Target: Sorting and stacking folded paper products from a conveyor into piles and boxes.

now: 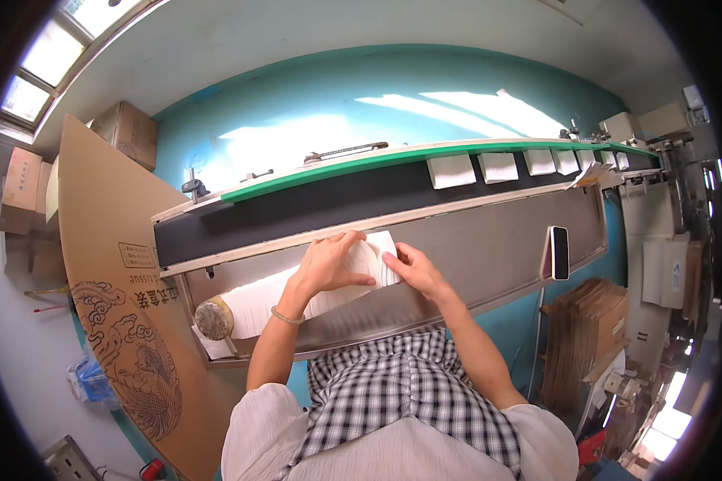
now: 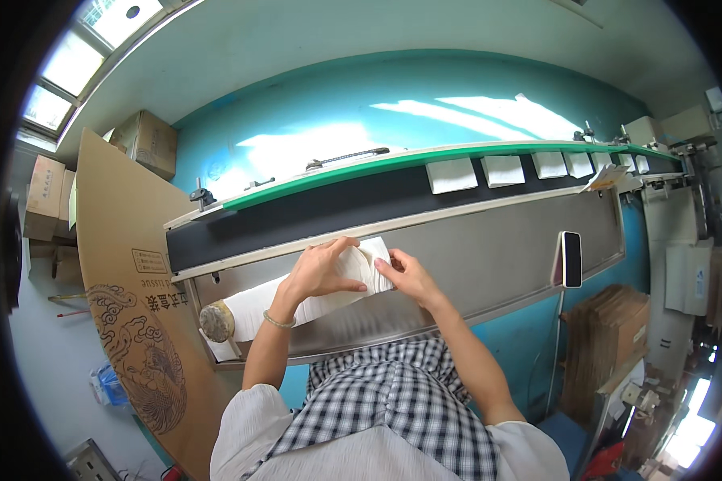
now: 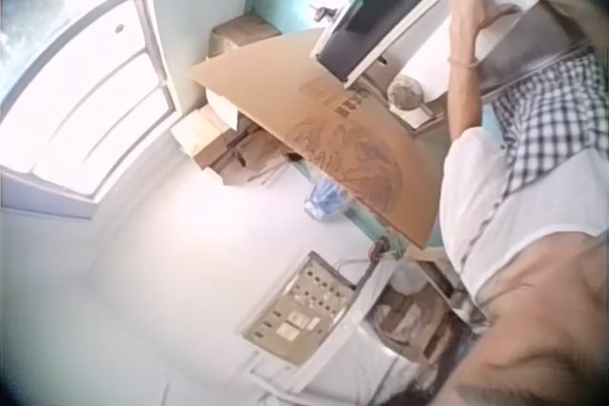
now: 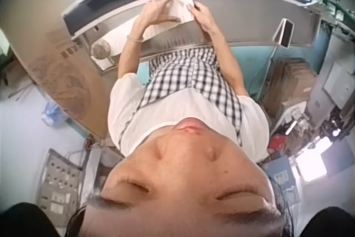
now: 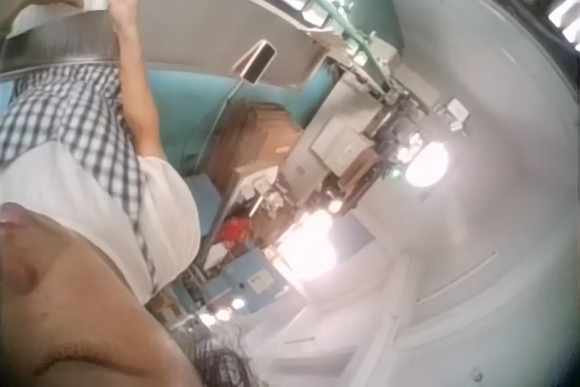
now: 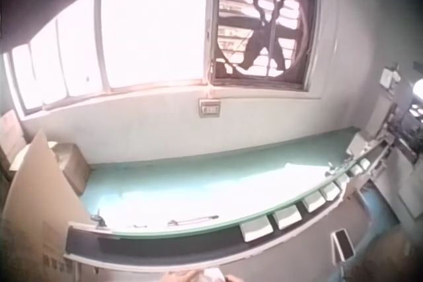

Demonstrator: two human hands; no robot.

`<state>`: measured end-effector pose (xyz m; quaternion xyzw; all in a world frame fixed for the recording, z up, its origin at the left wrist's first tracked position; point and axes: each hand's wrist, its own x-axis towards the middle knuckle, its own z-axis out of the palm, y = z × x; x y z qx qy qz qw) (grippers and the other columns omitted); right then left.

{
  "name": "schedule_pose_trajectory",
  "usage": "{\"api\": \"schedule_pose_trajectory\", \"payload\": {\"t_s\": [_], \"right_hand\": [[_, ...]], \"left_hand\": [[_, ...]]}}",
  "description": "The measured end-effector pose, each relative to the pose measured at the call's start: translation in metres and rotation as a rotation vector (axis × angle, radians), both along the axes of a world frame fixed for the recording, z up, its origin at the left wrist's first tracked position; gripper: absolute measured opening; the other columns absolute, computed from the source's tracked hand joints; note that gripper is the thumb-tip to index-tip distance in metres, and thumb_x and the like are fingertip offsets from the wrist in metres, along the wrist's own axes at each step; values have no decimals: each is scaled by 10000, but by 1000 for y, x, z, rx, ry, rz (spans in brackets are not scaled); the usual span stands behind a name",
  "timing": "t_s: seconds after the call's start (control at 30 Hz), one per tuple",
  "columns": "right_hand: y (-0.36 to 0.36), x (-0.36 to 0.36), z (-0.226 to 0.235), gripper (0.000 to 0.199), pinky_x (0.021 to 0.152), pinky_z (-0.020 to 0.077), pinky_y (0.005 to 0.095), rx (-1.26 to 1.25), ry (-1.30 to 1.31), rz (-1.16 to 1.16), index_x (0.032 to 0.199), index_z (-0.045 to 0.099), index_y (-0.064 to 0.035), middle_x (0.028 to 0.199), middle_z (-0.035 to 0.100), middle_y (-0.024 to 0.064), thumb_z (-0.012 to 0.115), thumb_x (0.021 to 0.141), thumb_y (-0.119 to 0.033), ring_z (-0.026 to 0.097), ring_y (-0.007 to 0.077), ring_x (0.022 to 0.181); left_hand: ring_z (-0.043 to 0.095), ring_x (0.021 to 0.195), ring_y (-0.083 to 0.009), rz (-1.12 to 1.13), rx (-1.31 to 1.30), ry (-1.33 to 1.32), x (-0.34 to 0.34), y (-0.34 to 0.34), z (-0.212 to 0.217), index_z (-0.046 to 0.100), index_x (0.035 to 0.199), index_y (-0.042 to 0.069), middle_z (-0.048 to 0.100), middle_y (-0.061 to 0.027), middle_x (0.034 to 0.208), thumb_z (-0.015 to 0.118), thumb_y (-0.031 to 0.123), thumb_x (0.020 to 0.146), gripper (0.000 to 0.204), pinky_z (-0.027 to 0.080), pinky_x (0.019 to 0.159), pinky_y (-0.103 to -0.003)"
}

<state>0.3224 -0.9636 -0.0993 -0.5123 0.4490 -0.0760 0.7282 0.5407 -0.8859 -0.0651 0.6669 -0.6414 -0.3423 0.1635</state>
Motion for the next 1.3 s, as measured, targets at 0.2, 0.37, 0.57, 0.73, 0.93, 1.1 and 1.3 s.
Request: {"api": "schedule_pose_trajectory", "payload": {"t_s": [0.2, 0.37, 0.57, 0.73, 0.93, 1.1, 1.3], "right_hand": [[-12, 4, -14, 421, 664, 488, 262, 36, -78, 99, 1198, 639, -31, 976, 676, 24, 649, 963, -381, 598, 86, 850], [-13, -10, -18, 335, 687, 526, 281, -52, 71, 129, 1190, 622, 0, 1026, 683, 68, 666, 953, -233, 632, 123, 850], [-37, 17, -26, 401, 789, 543, 304, 91, -163, -402, 1222, 557, 22, 1062, 670, 123, 666, 969, -270, 669, 181, 913], [23, 20, -15, 422, 777, 525, 292, -260, -92, -33, 1219, 602, 23, 1052, 672, 96, 674, 964, -305, 639, 143, 916], [14, 11, -5, 326, 735, 525, 283, -52, 95, 42, 1180, 615, 27, 1043, 676, 84, 644, 971, -222, 640, 131, 882], [-45, 28, -26, 323, 733, 552, 287, 96, -296, -410, 1149, 593, -1, 1005, 686, 96, 617, 995, -284, 676, 167, 882], [25, 36, -15, 355, 748, 531, 271, -274, -102, -56, 1187, 619, 6, 1003, 690, 87, 671, 968, -268, 653, 135, 871]], "left_hand": [[643, 1106, -344, 11, -79, 6, 1, 0, -4, 548, 1310, 106, 666, -158, 1215, 855, 552, 626, 872, 509, 924, -438], [635, 1125, -327, 3, -28, 55, 3, 2, -6, 549, 1301, 112, 667, -148, 1207, 845, 570, 631, 864, 495, 930, -436], [655, 1063, -383, 40, -27, 59, 4, 2, -6, 553, 1294, 93, 674, -191, 1172, 862, 566, 614, 883, 522, 920, -437], [642, 1111, -366, -27, -159, -56, 7, 10, -2, 547, 1321, 96, 657, -188, 1234, 886, 533, 582, 923, 518, 927, -429], [648, 1087, -359, -2, -94, -10, 15, 16, -9, 564, 1276, 95, 662, -167, 1213, 878, 537, 595, 870, 515, 934, -428], [652, 1067, -361, 0, -112, 14, 11, 14, -3, 575, 1251, 105, 669, -160, 1184, 867, 550, 610, 834, 517, 923, -427], [643, 1076, -385, 18, -71, 83, 19, 15, -7, 567, 1274, 120, 671, -186, 1154, 866, 562, 611, 852, 519, 911, -438]]}}
